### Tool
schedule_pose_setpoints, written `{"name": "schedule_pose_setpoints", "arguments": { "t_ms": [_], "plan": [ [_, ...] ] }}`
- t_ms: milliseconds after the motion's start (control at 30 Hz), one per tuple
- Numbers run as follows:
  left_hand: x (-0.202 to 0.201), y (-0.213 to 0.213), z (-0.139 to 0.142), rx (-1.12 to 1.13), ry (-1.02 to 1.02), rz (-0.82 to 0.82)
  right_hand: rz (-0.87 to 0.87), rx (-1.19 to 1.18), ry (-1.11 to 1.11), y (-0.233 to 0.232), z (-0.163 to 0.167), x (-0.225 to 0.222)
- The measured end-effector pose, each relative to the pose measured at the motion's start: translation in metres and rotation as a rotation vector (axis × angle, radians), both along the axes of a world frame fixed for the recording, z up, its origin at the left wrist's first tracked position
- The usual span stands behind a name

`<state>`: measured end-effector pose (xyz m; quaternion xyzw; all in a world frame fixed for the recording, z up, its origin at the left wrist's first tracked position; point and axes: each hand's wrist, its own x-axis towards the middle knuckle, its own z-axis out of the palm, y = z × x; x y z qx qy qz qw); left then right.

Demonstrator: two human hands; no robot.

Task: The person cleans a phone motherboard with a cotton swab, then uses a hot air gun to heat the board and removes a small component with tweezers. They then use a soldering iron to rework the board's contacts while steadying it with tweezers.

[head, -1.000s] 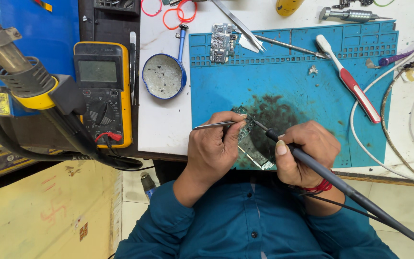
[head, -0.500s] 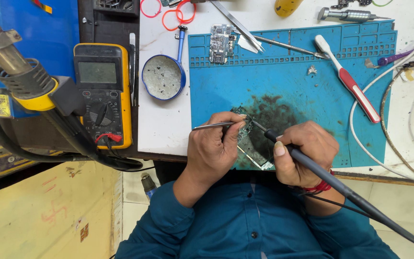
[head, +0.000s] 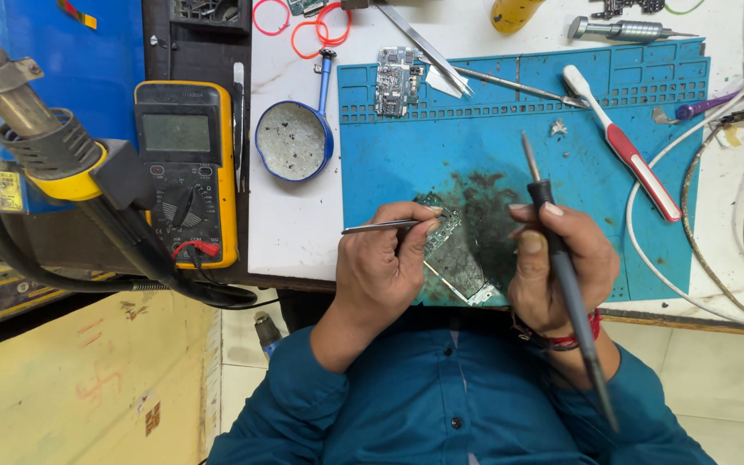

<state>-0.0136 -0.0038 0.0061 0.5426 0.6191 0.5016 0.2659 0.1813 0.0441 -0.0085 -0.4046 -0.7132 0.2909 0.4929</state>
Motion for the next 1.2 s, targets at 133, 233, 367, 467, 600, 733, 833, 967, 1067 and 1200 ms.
{"name": "schedule_pose_setpoints", "arguments": {
  "t_ms": [133,233,367,467,600,733,833,967,1067,1200],
  "plan": [
    [-0.001,0.000,0.001,-0.027,-0.038,-0.010,-0.006,0.160,-0.113,0.002,-0.002,0.004],
    [-0.001,0.000,0.002,-0.004,-0.022,-0.021,0.035,0.128,-0.145,0.002,-0.002,0.009],
    [0.001,0.000,0.003,-0.013,0.003,-0.024,-0.095,-0.085,-0.025,-0.003,-0.005,0.004],
    [0.001,0.001,0.004,0.010,-0.003,-0.028,-0.083,-0.086,-0.059,-0.003,-0.003,0.002],
    [0.001,0.001,0.004,-0.010,0.011,-0.029,0.017,0.057,-0.204,0.002,0.002,0.005],
    [0.001,0.001,0.005,0.006,0.047,-0.028,0.078,0.049,-0.167,0.005,0.003,0.004],
    [0.001,0.002,0.005,0.007,0.050,-0.029,0.118,0.032,-0.127,0.005,0.003,0.002],
    [0.001,0.002,0.006,0.002,0.062,-0.024,0.145,0.039,-0.166,0.005,0.005,0.002],
    [0.001,0.002,0.006,0.000,0.065,-0.023,0.163,0.064,-0.151,0.008,0.007,0.000],
    [0.001,0.003,0.007,0.005,0.050,-0.027,0.183,0.068,-0.165,0.009,0.009,-0.002]
  ]
}}
